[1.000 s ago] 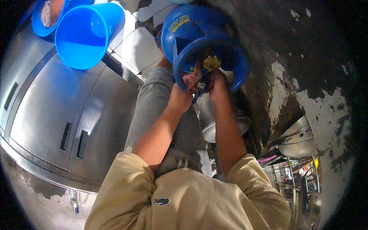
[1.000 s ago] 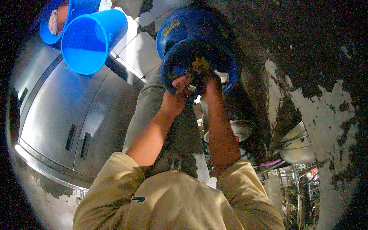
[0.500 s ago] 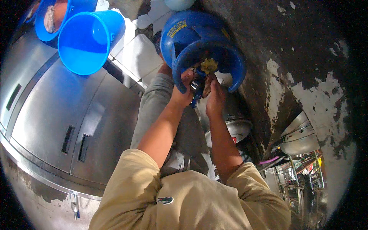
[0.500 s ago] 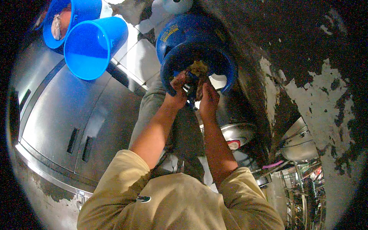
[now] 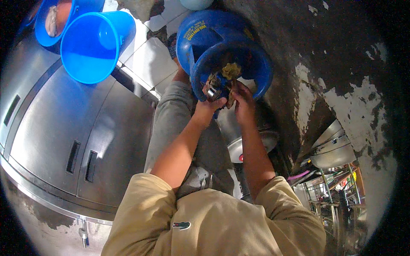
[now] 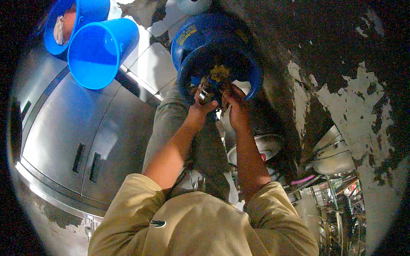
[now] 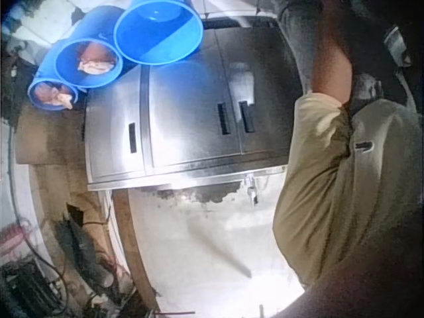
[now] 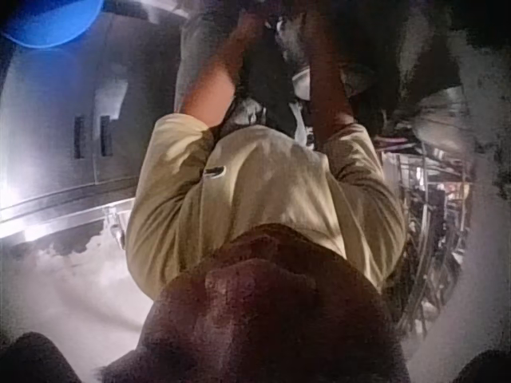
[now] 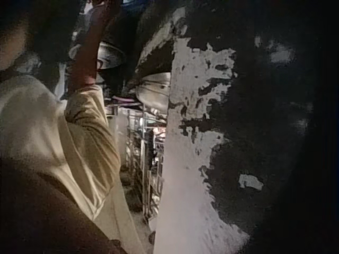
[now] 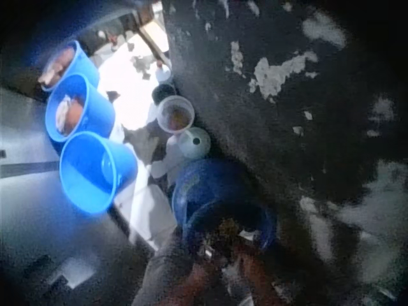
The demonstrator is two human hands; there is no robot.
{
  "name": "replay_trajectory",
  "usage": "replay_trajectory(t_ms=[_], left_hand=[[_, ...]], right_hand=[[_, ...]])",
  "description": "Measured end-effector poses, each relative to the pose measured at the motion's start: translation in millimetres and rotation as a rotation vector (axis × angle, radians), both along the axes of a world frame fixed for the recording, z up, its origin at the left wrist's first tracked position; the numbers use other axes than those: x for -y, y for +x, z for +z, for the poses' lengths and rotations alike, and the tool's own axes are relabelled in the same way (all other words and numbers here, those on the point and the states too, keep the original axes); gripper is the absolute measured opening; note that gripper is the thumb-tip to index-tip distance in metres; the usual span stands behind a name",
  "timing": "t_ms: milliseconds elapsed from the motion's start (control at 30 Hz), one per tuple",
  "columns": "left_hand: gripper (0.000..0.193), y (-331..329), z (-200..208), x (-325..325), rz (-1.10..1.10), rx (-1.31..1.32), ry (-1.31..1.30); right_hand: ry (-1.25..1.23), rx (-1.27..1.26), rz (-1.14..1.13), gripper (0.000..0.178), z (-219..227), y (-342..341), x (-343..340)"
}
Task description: The person handles a blue gas cylinder, removing and reattaching a regulator and hose. They then use a lighter to ignite the gas at the stove burner.
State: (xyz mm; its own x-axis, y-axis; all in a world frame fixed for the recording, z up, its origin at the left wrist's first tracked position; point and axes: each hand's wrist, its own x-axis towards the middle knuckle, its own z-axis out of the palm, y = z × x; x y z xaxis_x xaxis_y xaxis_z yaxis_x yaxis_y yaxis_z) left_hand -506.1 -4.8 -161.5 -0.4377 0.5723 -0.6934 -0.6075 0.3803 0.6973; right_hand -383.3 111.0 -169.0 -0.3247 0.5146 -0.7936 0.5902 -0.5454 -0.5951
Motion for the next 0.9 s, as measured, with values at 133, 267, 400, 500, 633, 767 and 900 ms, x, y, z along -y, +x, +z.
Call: replay_trajectory(t_ms=[133,267,400,500,633,767,900], left_hand=[[0.055,-1.8,-5.7,10.1,0.055,0.332,0.027],[0.051,-17.6,14.4,-7.6,0.165,0.426,0.143],[0.041,-18.7,-8.4,0.6,0.092,0.374,0.222],[0.039,-13.5,-32.0,5.5,0.12,0.41,0.138],[0.047,-20.5,-41.9,1.3,-0.125,-0.119,0.18],[0.053,-20.9,-26.6,-16.6,0.039,-0.013,0.261],[0.051,-12.6,-11.1,-4.4,0.372,0.512,0.181]], right_hand=[[-0.217,-0.075,-0.284,0.05,-13.1,9.5,-2.9],[-0.506,-0.15,-0.582,0.043,-28.3,19.2,3.2],[-0.388,-0.109,-0.408,0.032,-7.9,11.4,6.1],[-0.353,-0.022,-0.494,0.038,14.4,-3.9,8.0],[0.085,0.008,-0.117,0.049,34.4,-23.9,19.4],[0.197,0.134,-0.061,0.057,38.6,-58.6,25.3],[-0.33,0.203,-0.457,0.044,-10.8,-57.5,0.1]])
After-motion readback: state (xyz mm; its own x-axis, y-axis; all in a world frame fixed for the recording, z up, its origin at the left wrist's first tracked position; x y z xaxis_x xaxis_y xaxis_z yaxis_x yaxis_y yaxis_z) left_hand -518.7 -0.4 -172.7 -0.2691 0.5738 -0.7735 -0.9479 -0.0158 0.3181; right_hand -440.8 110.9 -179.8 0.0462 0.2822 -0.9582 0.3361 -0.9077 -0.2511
